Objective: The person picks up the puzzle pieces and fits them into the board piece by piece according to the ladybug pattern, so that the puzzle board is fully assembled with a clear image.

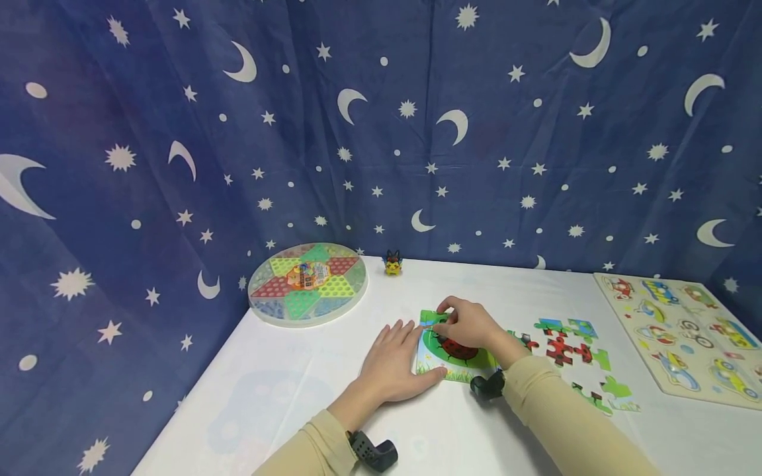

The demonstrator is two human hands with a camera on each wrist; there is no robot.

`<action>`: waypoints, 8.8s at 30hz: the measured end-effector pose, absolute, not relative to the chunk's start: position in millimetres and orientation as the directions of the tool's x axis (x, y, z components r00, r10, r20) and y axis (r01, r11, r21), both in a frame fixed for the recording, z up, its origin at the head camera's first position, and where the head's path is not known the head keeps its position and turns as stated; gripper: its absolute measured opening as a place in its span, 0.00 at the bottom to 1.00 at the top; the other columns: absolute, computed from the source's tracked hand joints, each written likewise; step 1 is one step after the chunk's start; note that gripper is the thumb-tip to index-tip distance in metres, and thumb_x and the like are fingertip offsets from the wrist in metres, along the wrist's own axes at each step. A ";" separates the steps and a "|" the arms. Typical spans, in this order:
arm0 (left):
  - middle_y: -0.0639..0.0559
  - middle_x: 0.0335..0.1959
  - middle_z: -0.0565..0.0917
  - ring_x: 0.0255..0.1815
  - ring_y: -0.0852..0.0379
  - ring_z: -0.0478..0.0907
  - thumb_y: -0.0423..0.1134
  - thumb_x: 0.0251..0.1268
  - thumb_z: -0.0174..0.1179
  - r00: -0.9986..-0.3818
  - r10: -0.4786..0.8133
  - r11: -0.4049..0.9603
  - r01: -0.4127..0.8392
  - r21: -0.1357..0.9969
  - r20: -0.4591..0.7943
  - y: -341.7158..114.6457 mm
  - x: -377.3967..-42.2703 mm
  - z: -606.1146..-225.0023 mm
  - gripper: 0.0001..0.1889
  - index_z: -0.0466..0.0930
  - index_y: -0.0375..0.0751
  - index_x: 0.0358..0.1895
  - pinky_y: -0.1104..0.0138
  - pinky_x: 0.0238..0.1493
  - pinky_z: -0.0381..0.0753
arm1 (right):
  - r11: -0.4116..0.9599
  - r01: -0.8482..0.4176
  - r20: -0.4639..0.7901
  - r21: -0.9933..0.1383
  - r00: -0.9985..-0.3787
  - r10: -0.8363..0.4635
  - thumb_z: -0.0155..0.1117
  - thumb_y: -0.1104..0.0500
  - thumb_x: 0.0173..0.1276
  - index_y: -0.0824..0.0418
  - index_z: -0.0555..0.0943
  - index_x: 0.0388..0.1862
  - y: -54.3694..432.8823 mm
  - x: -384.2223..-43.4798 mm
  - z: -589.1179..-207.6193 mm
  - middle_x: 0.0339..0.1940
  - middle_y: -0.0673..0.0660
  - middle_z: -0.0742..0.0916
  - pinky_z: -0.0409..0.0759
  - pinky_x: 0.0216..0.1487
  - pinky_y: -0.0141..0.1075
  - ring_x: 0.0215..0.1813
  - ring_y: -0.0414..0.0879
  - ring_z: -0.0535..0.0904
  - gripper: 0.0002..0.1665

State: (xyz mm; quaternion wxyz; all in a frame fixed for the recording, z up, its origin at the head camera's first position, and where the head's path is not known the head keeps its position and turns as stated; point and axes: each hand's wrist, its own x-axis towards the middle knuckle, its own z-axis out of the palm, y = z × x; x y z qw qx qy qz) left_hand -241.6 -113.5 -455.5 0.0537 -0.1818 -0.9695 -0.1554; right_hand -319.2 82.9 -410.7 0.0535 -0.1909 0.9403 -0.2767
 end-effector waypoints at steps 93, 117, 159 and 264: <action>0.47 0.78 0.66 0.81 0.47 0.55 0.74 0.67 0.50 -0.923 0.340 0.867 0.382 0.320 0.180 -115.4 -250.1 -456.4 0.44 0.65 0.50 0.79 0.55 0.81 0.48 | 0.886 -0.102 -0.035 -0.451 -0.991 -0.132 0.58 0.49 0.77 0.76 0.72 0.62 224.7 -314.4 -375.6 0.59 0.76 0.78 0.78 0.56 0.62 0.58 0.71 0.75 0.31; 0.47 0.78 0.66 0.81 0.48 0.55 0.74 0.67 0.50 -0.924 0.337 0.865 0.379 0.327 0.179 -115.1 -251.0 -454.8 0.44 0.65 0.51 0.79 0.55 0.81 0.47 | 0.958 0.168 -0.265 -0.232 -0.959 0.104 0.69 0.42 0.67 0.80 0.74 0.55 239.4 -318.0 -370.7 0.40 0.71 0.83 0.84 0.40 0.53 0.40 0.61 0.79 0.41; 0.47 0.77 0.67 0.80 0.47 0.56 0.74 0.67 0.49 -0.921 0.337 0.870 0.383 0.311 0.194 -117.9 -248.8 -454.4 0.44 0.66 0.51 0.78 0.54 0.81 0.50 | 0.909 0.232 -0.244 -0.345 -0.958 0.151 0.75 0.48 0.61 0.77 0.72 0.51 238.8 -322.6 -380.3 0.42 0.72 0.80 0.82 0.35 0.48 0.42 0.62 0.76 0.38; 0.47 0.78 0.67 0.81 0.47 0.56 0.73 0.67 0.50 -0.924 0.334 0.865 0.378 0.330 0.184 -118.2 -247.0 -453.7 0.43 0.66 0.51 0.79 0.54 0.81 0.49 | 0.711 0.032 -0.201 -0.702 -0.968 -0.154 0.67 0.55 0.72 0.66 0.75 0.59 146.6 -319.2 -389.8 0.37 0.58 0.86 0.73 0.30 0.39 0.28 0.49 0.77 0.23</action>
